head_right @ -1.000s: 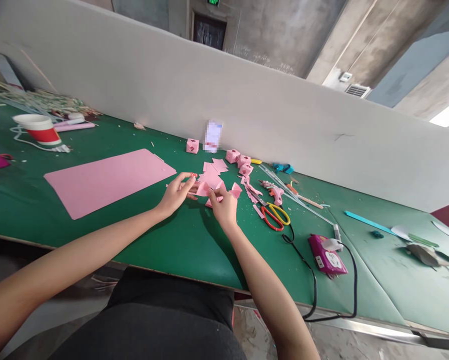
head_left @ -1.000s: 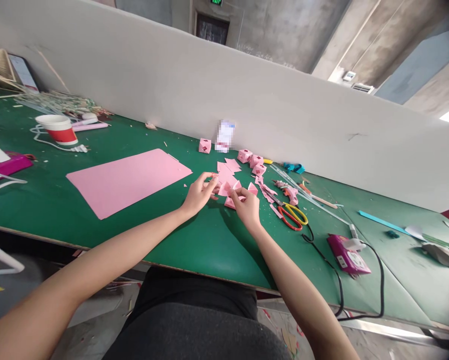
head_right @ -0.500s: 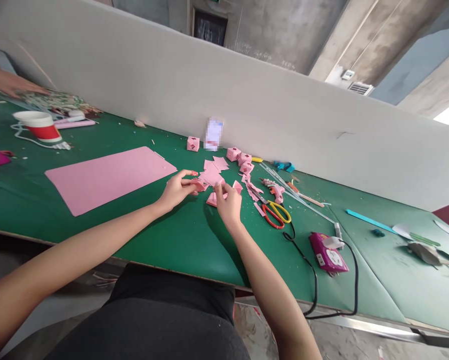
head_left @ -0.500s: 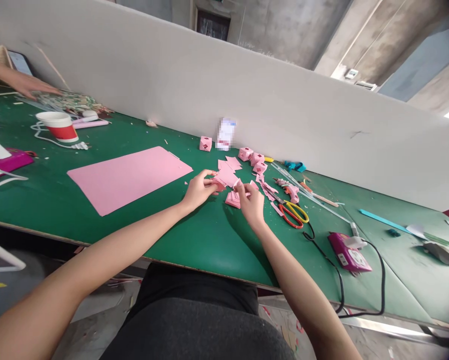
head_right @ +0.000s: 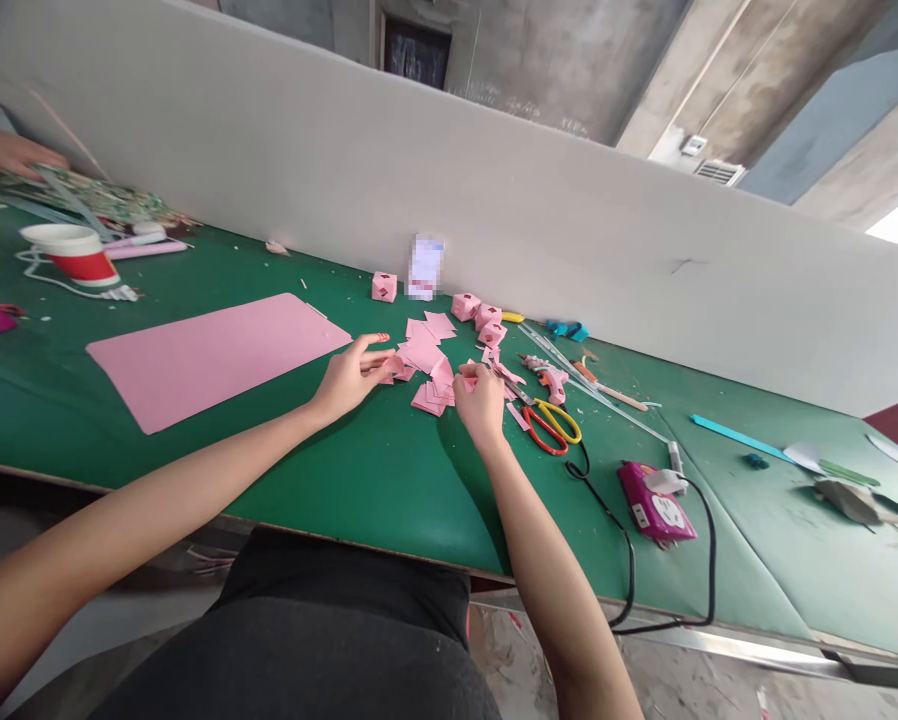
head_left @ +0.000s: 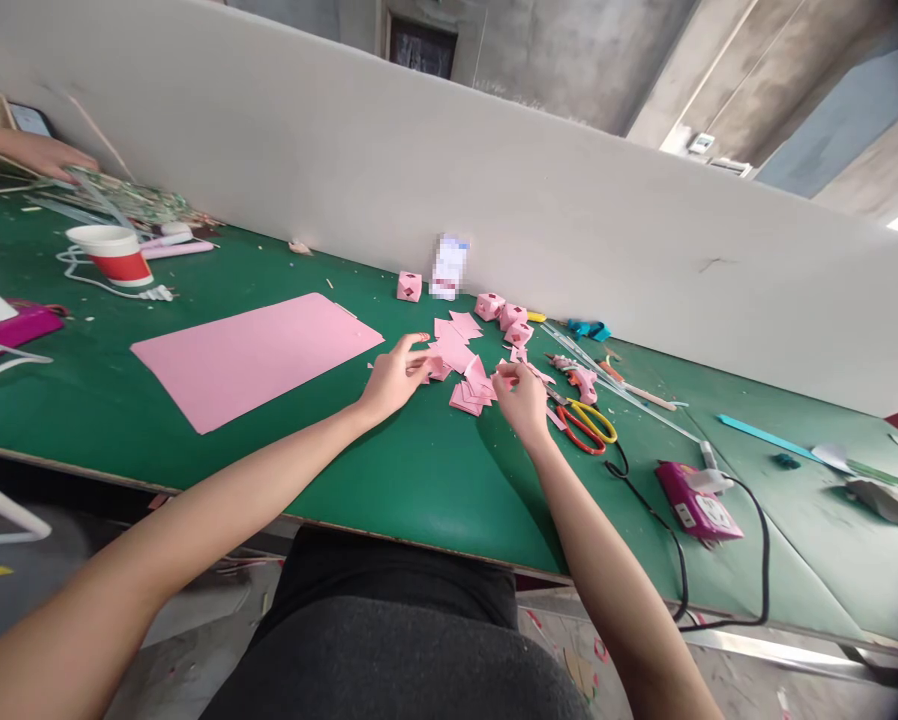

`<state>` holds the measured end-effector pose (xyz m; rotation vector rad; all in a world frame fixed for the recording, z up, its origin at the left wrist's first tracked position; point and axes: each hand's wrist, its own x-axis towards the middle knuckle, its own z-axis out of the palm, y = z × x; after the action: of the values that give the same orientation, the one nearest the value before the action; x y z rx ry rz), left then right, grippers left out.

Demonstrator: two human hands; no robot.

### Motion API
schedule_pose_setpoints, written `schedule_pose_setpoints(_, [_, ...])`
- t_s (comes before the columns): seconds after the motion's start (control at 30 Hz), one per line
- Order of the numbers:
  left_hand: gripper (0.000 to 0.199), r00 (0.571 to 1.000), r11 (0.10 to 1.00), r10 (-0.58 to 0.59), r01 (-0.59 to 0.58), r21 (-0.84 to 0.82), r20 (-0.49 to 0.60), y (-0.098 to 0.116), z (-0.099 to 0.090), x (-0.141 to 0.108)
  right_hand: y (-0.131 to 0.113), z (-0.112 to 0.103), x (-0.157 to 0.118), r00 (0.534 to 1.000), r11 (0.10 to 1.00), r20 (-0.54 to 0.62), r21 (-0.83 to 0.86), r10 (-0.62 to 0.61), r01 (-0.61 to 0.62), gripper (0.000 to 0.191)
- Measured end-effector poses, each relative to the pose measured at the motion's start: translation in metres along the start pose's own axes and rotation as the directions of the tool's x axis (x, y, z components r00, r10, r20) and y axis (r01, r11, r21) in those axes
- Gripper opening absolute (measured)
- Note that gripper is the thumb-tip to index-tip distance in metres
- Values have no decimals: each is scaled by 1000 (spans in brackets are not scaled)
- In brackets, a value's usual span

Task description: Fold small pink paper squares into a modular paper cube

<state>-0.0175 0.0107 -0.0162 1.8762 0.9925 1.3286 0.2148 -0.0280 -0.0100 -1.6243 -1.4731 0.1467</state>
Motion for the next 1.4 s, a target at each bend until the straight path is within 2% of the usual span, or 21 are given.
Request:
schedule_pose_setpoints(0.1, [33, 998, 999, 22, -24, 49, 51, 3, 2, -2, 8, 3, -1, 998, 987, 57, -155, -33, 41, 27])
schedule_pose_setpoints(0.27, [29, 999, 998, 32, -32, 57, -5, 2, 1, 0, 13, 5, -3, 994, 951, 105, -307, -14, 46, 38])
schedule_pose_setpoints(0.4, [24, 997, 995, 68, -65, 72, -41, 1, 2, 0, 13, 8, -5, 991, 929, 134, -368, 7, 44, 44])
schedule_pose_setpoints(0.6, [20, 990, 973, 137, -131, 191, -19, 1, 3, -2, 5, 6, -8, 989, 909, 143, -410, -22, 79, 45])
schedule_pose_setpoints(0.77, [20, 969, 906, 245, -243, 346, 38, 2, 5, -3, -4, 3, -8, 974, 891, 210, -454, 81, 24, 50])
schedule_pose_setpoints(0.9, [27, 964, 902, 242, -264, 341, 108, 3, 8, -5, 0, 7, -6, 972, 914, 208, -406, 108, -14, 51])
schedule_pose_setpoints(1.17, [24, 970, 917, 224, -242, 318, 92, 4, 6, -5, 1, 11, -5, 988, 986, 145, -167, 54, -30, 51])
schedule_pose_setpoints(1.4, [20, 974, 944, 210, -224, 241, 84, 9, 6, -7, -9, 14, -10, 985, 990, 112, 65, -132, 125, 51])
